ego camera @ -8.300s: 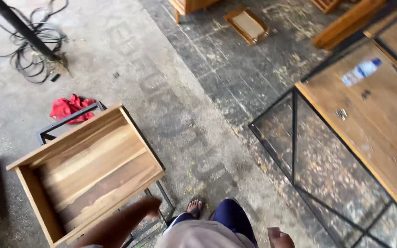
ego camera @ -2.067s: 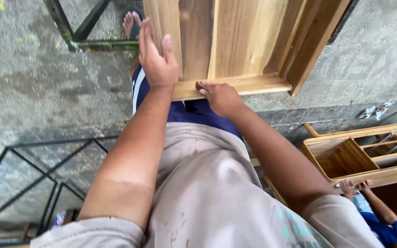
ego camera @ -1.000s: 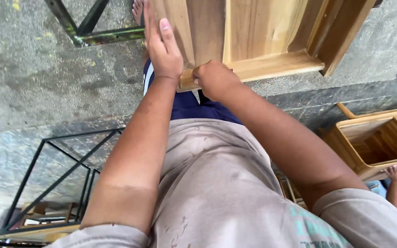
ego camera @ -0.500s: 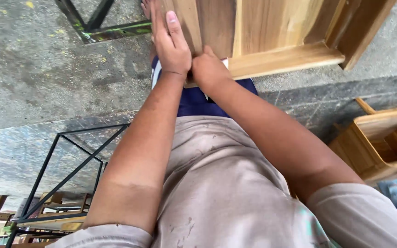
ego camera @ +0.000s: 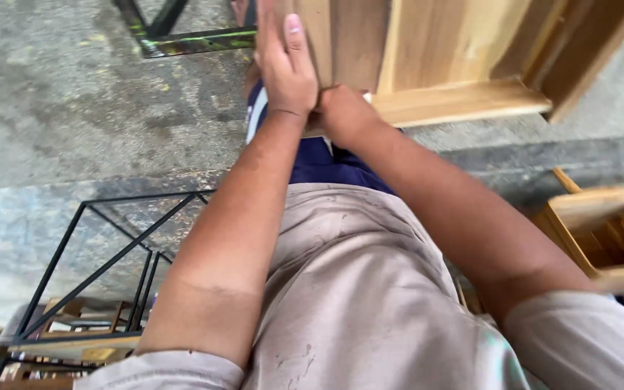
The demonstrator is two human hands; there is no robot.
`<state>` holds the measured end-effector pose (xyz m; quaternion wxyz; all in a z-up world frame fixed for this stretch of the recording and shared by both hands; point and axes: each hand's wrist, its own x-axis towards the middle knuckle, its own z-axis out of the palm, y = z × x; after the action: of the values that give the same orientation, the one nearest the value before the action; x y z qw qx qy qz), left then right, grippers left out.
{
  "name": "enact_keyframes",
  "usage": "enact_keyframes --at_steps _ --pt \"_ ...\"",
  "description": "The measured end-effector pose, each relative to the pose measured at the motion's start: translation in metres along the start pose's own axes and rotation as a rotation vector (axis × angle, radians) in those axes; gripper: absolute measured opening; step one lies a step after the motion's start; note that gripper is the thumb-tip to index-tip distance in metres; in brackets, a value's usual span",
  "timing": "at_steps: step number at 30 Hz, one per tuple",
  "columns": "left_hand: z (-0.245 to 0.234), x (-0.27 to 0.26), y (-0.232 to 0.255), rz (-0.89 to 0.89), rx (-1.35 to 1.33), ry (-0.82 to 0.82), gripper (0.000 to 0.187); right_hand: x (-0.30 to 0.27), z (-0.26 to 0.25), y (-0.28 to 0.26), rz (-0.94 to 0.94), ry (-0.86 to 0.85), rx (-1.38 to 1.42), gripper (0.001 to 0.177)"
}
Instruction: Sanding and wiping down wooden drawers to prepare them for finishing
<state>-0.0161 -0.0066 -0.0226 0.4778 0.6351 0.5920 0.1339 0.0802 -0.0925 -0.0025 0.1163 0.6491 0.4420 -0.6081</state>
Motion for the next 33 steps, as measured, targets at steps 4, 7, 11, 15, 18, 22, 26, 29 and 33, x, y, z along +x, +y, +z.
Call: enact_keyframes --at_steps 4,7,11,15,18,22,26,29,33 --pt "0.005 0.000 -0.001 -0.037 0.037 0.037 0.057 -0.005 -0.016 0.017 -0.344 0.010 0.027 0.023" --pt "-0.006 0.002 -0.003 0.000 0.038 0.076 0.055 0.021 0.008 0.019 -0.421 0.054 -0.007 0.023" --pt "0.001 0.001 -0.001 0.011 0.047 0.047 0.055 -0.012 -0.012 -0.001 -0.269 0.026 0.001 0.012" --pt "-0.006 0.000 -0.002 0.008 0.051 -0.004 0.054 -0.042 -0.056 -0.008 -0.324 -0.200 0.007 0.024" --pt "0.007 -0.005 -0.003 -0.054 0.059 0.006 0.060 -0.064 -0.034 -0.015 -0.339 0.024 0.020 0.073" --pt "-0.007 0.005 0.011 0.067 -0.021 0.021 0.051 -0.079 -0.025 0.000 -0.172 0.060 -0.046 0.034" --pt "0.005 0.003 0.001 0.029 -0.007 0.018 0.055 -0.069 0.007 -0.004 -0.330 0.187 0.164 0.055" --pt "-0.006 0.004 0.012 0.088 0.031 0.035 0.051 -0.088 -0.005 0.001 -0.486 0.288 0.323 0.037" --pt "-0.006 0.007 0.013 0.058 0.016 -0.001 0.052 -0.114 -0.049 0.119 0.255 0.045 0.030 0.055"
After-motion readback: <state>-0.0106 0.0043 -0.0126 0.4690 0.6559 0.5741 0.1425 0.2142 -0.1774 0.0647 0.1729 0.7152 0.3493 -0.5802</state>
